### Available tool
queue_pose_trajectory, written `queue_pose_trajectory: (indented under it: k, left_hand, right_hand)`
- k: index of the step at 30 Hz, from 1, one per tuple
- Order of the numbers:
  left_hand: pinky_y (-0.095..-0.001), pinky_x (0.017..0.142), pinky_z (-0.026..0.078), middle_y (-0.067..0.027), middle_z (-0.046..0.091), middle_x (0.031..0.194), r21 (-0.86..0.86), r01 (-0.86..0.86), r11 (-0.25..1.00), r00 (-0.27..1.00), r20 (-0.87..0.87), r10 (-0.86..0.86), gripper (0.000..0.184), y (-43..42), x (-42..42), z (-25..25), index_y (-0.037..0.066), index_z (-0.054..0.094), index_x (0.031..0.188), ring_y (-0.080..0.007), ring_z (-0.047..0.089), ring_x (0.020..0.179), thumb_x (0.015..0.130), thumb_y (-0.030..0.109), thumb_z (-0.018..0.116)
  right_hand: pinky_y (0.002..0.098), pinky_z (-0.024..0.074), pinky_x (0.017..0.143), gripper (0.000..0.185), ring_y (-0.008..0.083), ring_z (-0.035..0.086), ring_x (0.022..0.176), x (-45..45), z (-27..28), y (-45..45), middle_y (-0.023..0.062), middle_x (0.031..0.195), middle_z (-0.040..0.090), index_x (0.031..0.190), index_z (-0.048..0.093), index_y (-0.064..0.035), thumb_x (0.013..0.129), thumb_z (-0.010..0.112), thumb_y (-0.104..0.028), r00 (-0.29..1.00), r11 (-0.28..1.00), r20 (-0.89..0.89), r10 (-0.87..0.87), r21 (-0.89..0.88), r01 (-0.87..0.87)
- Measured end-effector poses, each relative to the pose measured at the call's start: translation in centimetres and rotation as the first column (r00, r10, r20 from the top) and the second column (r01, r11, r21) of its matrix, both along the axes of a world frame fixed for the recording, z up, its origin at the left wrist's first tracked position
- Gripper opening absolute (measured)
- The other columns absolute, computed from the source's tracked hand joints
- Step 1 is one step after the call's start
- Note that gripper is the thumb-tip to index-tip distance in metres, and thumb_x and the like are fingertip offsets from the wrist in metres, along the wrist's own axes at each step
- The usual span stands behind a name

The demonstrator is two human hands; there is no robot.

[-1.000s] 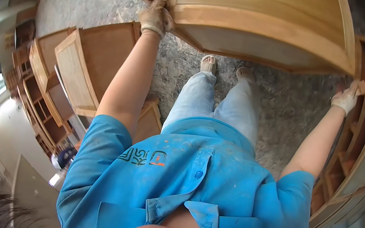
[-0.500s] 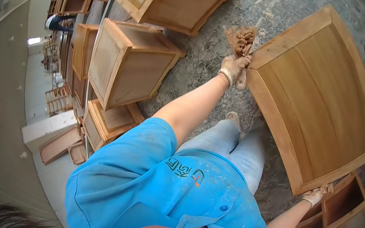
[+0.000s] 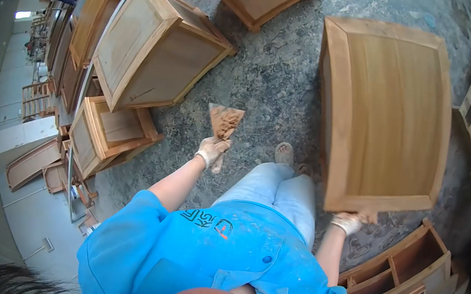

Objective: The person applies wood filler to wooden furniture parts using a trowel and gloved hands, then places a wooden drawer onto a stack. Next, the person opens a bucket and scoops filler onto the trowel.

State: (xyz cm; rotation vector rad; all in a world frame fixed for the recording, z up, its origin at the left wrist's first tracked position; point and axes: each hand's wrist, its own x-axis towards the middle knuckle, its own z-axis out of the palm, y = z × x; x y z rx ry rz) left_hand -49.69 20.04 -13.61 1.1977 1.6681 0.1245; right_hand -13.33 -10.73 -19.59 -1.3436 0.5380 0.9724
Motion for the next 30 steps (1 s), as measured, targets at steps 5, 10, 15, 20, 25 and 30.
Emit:
queue_pose_trajectory:
  k: [5, 10, 15, 20, 25, 30]
  left_hand:
    - [-0.0266, 0.072, 0.048, -0.004, 0.068, 0.089, -0.143, -0.143, 0.979, 0.978, 0.132, 0.162, 0.03, -1.3, -3.5, -1.5, 0.004, 0.068, 0.1, -0.0173, 0.061, 0.077, 0.079, 0.024, 0.07]
    - [-0.0276, 0.074, 0.049, -0.0037, 0.067, 0.093, -0.287, -0.146, 0.947, 0.915, 0.324, 0.239, 0.029, -2.0, 0.8, -2.7, 0.005, 0.066, 0.104, -0.0178, 0.061, 0.08, 0.079, 0.02, 0.069]
    - [-0.0286, 0.075, 0.049, -0.0033, 0.067, 0.096, -0.374, -0.114, 0.921, 0.827, 0.478, 0.296, 0.03, -4.1, 5.5, -3.0, 0.006, 0.064, 0.107, -0.0183, 0.061, 0.083, 0.079, 0.016, 0.068]
    - [-0.0296, 0.076, 0.049, -0.003, 0.066, 0.1, -0.404, -0.299, 0.865, 0.684, 0.541, 0.489, 0.032, -6.2, 7.7, -3.0, 0.007, 0.062, 0.111, -0.0188, 0.061, 0.086, 0.08, 0.012, 0.067]
    - [-0.0306, 0.078, 0.05, -0.0027, 0.066, 0.103, -0.472, -0.591, 0.654, 0.368, 0.563, 0.74, 0.035, -12.7, 10.4, -1.3, 0.009, 0.06, 0.114, -0.0193, 0.061, 0.089, 0.08, 0.008, 0.066]
    - [-0.0312, 0.079, 0.05, -0.0026, 0.065, 0.106, -0.516, -0.712, 0.477, 0.145, 0.557, 0.818, 0.038, -18.1, 14.4, -1.4, 0.01, 0.058, 0.117, -0.0197, 0.062, 0.092, 0.08, 0.005, 0.065]
  right_hand:
    - [0.0268, 0.0533, 0.068, 0.02, 0.0205, 0.062, 0.078, -9.0, 9.7, 6.7, 0.0119, 0.103, 0.065, 0.112, 0.057, -0.0056, 0.094, 0.058, -0.014, 0.953, 0.952, -0.073, 0.294, 0.107, -0.285]
    - [0.0241, 0.0503, 0.083, 0.035, 0.0167, 0.064, 0.094, -4.2, 10.2, 8.3, 0.0117, 0.113, 0.066, 0.13, 0.051, -0.0004, 0.097, 0.052, -0.014, 0.812, 0.856, 0.505, 0.292, 0.24, -0.457]
    - [0.0224, 0.046, 0.084, 0.032, 0.0122, 0.061, 0.096, 7.6, 7.4, 5.9, 0.0052, 0.117, 0.063, 0.128, 0.055, -0.0057, 0.095, 0.055, -0.008, 0.677, 0.923, 0.631, 0.379, -0.2, -0.33]
    - [0.0244, 0.0465, 0.083, 0.03, 0.0133, 0.061, 0.094, 18.8, 6.0, 10.6, 0.0052, 0.115, 0.063, 0.123, 0.057, -0.0066, 0.093, 0.057, -0.009, 0.944, 0.967, 0.215, 0.249, -0.011, -0.253]
    - [0.0264, 0.047, 0.083, 0.028, 0.0144, 0.061, 0.093, 26.2, 5.2, 17.1, 0.0053, 0.113, 0.063, 0.119, 0.058, -0.0074, 0.091, 0.059, -0.01, 0.841, 0.848, 0.11, 0.529, -0.044, -0.528]
    - [0.0284, 0.0475, 0.082, 0.026, 0.0155, 0.061, 0.092, 27.2, 2.2, 23.3, 0.0054, 0.111, 0.063, 0.114, 0.06, -0.0082, 0.089, 0.062, -0.011, 0.679, 0.678, -0.001, 0.734, -0.028, -0.734]
